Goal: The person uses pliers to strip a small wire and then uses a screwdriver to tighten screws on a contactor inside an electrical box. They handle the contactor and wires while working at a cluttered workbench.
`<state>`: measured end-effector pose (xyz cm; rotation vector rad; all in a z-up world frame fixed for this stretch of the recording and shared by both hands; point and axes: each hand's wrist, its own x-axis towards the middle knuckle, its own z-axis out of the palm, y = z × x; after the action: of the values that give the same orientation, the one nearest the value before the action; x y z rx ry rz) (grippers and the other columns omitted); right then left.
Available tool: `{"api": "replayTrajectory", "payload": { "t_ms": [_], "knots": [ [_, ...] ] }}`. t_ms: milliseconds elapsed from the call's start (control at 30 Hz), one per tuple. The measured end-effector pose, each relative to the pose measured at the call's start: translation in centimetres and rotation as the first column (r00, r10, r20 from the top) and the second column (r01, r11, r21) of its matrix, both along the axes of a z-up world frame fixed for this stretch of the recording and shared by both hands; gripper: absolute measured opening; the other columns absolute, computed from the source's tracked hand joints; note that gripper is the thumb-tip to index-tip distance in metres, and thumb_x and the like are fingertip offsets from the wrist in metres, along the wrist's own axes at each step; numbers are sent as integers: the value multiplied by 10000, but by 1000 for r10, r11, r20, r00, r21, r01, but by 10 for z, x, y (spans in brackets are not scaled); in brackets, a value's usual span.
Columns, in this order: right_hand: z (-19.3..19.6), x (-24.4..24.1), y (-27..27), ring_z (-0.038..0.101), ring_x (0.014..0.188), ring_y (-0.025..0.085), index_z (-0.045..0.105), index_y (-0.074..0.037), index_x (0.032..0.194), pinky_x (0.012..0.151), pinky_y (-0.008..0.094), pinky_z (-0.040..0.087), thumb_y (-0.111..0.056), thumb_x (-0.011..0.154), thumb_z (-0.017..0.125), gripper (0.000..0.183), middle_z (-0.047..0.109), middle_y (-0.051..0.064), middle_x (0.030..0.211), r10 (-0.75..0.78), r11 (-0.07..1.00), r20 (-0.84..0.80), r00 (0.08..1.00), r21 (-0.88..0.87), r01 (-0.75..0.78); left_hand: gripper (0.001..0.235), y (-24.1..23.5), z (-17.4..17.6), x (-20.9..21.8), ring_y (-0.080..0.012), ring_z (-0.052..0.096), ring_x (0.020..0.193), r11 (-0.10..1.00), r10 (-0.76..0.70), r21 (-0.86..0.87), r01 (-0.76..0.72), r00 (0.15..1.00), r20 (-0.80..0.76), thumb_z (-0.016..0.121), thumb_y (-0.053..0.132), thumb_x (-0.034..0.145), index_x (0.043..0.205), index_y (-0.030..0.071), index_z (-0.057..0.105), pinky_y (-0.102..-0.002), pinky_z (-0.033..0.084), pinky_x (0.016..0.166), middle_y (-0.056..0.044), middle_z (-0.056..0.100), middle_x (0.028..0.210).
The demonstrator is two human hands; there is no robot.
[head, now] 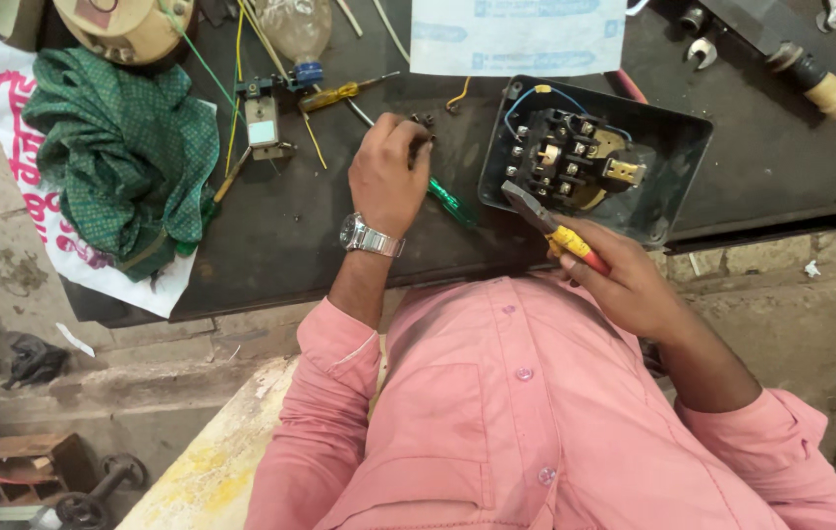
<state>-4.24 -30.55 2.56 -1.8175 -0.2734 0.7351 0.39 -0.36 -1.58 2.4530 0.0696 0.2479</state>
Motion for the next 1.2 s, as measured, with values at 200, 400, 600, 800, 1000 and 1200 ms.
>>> {"api": "replayTrajectory", "payload": {
  "t_ms": [200,400,600,800,1000,1200],
  "knots": [
    [2,3,1,657,879,136,539,-34,1438,756,285,566,-87,984,590,460,662,72,1074,-8,1000,0,1000,5,8,227,3,3,2,-308,674,881,998,-40,-60,35,995,-88,761,64,809,1029,76,704,-429,534,741,-70,663,951],
    [5,3,5,654,846,134,531,-38,1452,745,283,563,-82,970,590,487,671,65,1045,-5,1000,-13,1000,13,5,148,3,12,-1,-307,672,884,997,-73,9,73,997,-14,790,50,809,930,75,708,-428,531,744,-79,655,943],
    [2,2,4,658,854,135,537,-36,1446,746,286,566,-89,975,592,477,675,66,1055,0,1000,2,1000,22,0,144,8,29,-25,-251,706,802,991,-8,-129,17,997,74,796,17,839,951,41,708,-351,552,692,-81,699,979],
    [-3,0,12,656,893,134,536,-44,1445,753,290,568,-97,975,597,477,672,68,1087,27,999,10,1000,20,-27,189,18,34,-51,-208,736,816,964,109,-254,-76,987,119,786,-60,845,974,29,680,-290,601,676,-80,721,961],
    [-1,2,22,645,887,130,541,-57,1447,750,285,566,-93,978,593,474,661,61,1098,81,996,-7,997,26,-81,225,16,42,-63,-167,752,888,924,167,-372,-92,970,174,791,-76,845,1010,28,679,-277,625,696,-61,736,1006],
    [-3,0,25,637,873,115,547,-56,1441,743,280,566,-91,976,600,469,654,47,1088,78,997,-36,996,18,-77,213,19,40,-67,-191,729,922,943,144,-324,-71,968,207,787,-81,839,968,55,687,-282,608,683,-62,731,1008]
  ]
}}
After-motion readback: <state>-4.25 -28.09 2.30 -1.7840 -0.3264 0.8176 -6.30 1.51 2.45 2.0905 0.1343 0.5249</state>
